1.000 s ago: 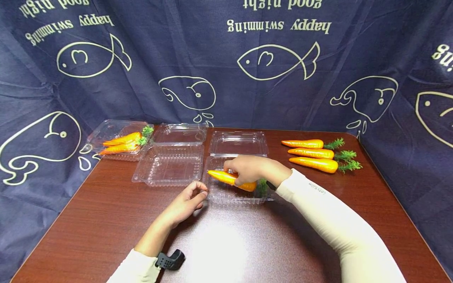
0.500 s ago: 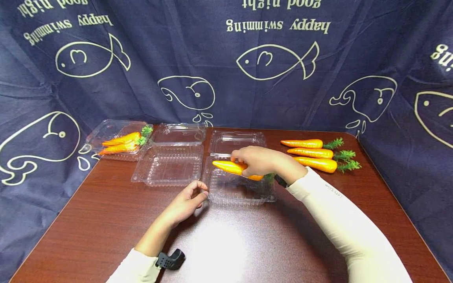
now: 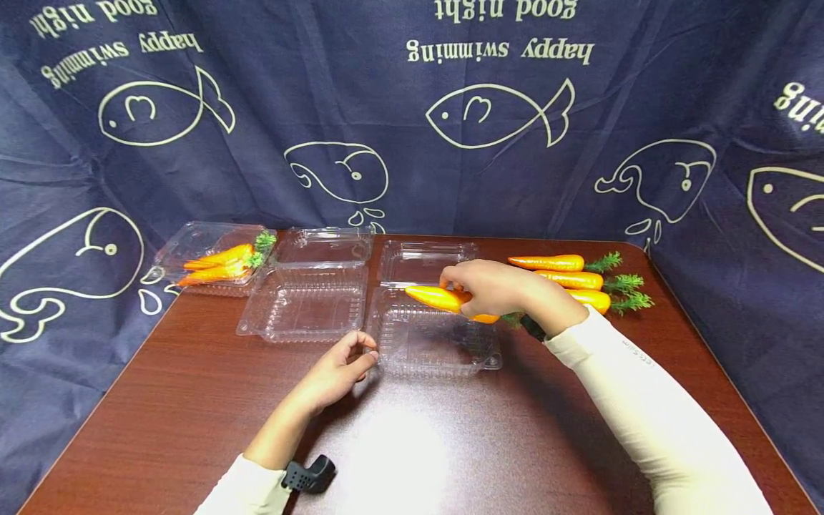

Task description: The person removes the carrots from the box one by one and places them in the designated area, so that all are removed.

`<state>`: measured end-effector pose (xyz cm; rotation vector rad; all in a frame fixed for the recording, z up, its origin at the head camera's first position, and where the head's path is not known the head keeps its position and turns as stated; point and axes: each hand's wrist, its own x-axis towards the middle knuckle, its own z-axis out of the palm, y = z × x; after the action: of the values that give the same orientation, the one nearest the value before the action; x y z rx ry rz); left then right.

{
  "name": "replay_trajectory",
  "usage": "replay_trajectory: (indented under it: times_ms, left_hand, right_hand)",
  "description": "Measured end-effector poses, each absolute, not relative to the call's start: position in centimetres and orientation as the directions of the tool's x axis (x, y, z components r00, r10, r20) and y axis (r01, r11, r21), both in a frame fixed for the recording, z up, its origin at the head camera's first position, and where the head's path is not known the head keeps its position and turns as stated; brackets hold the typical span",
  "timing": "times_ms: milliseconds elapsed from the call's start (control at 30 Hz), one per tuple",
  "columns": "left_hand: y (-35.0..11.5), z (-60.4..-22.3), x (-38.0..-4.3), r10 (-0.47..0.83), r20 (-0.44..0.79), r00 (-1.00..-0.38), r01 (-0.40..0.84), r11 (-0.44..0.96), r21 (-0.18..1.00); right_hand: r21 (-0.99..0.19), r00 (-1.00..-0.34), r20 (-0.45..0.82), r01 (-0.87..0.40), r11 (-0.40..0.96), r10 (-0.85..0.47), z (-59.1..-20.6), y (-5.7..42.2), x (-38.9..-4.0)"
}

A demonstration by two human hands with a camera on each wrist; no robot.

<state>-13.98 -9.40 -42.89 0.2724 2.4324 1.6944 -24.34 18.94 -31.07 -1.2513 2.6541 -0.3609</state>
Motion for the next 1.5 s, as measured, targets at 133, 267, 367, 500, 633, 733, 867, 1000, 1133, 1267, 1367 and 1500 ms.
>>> replay_trajectory:
  times_ms: [133,267,367,500,633,733,867,1000,1133,1267,1367,1500]
  left_hand:
    - [-9.4,-43.0,-13.9,0.241,-0.029,-0.970,0.059,0.348,0.936]
    - [-9.5,-43.2,-13.8,0.244,-0.030,-0.969,0.063,0.364,0.929]
    - [-9.5,-43.4,-13.7,0.243,-0.028,-0.970,0.065,0.365,0.929]
    - [-9.5,-43.6,-13.7,0.237,-0.028,-0.971,0.063,0.368,0.928]
    - [-9.6,-43.5,-13.8,0.242,-0.040,-0.970,0.050,0.357,0.933]
    - [-9.6,-43.4,-13.8,0.244,-0.051,-0.968,0.040,0.354,0.934]
    - [-9.7,-43.3,-13.9,0.247,-0.060,-0.967,0.034,0.358,0.933]
    - [-9.7,-43.3,-14.0,0.256,-0.056,-0.965,0.037,0.345,0.938]
    - [-9.7,-43.2,-14.0,0.256,-0.047,-0.966,0.044,0.339,0.940]
    - [-9.6,-43.1,-14.1,0.260,-0.057,-0.964,0.037,0.343,0.939]
    - [-9.6,-43.0,-14.1,0.261,-0.060,-0.963,0.035,0.343,0.939]
    - [-9.6,-42.9,-14.2,0.260,-0.053,-0.964,0.042,0.347,0.937]
  right_hand:
    - [-0.285,-0.637,-0.051,-0.729,0.622,-0.770,-31.4,19.8,-24.3]
    - [-0.288,-0.648,-0.058,-0.718,0.634,-0.759,-31.8,20.8,-24.1]
    - [-0.307,-0.653,-0.063,-0.707,0.637,-0.755,-32.2,21.6,-23.9]
    - [-0.338,-0.668,-0.066,-0.684,0.647,-0.741,-32.5,23.0,-23.8]
    - [-0.369,-0.682,-0.082,-0.657,0.658,-0.727,-32.9,24.6,-23.7]
    - [-0.383,-0.684,-0.076,-0.652,0.655,-0.726,-33.2,25.8,-23.6]
    - [-0.397,-0.706,-0.058,-0.632,0.666,-0.705,-33.5,27.3,-23.3]
    - [-0.370,-0.748,-0.039,-0.605,0.705,-0.662,-33.7,28.9,-23.2]
    - [-0.307,-0.784,-0.030,-0.584,0.752,-0.621,-34.0,30.4,-23.3]
    - [-0.296,-0.788,-0.035,-0.580,0.759,-0.615,-34.4,31.7,-23.6]
    - [-0.305,-0.794,-0.041,-0.569,0.764,-0.607,-34.5,32.4,-23.7]
    - [-0.335,-0.804,-0.072,-0.537,0.774,-0.590,-34.8,33.0,-23.7]
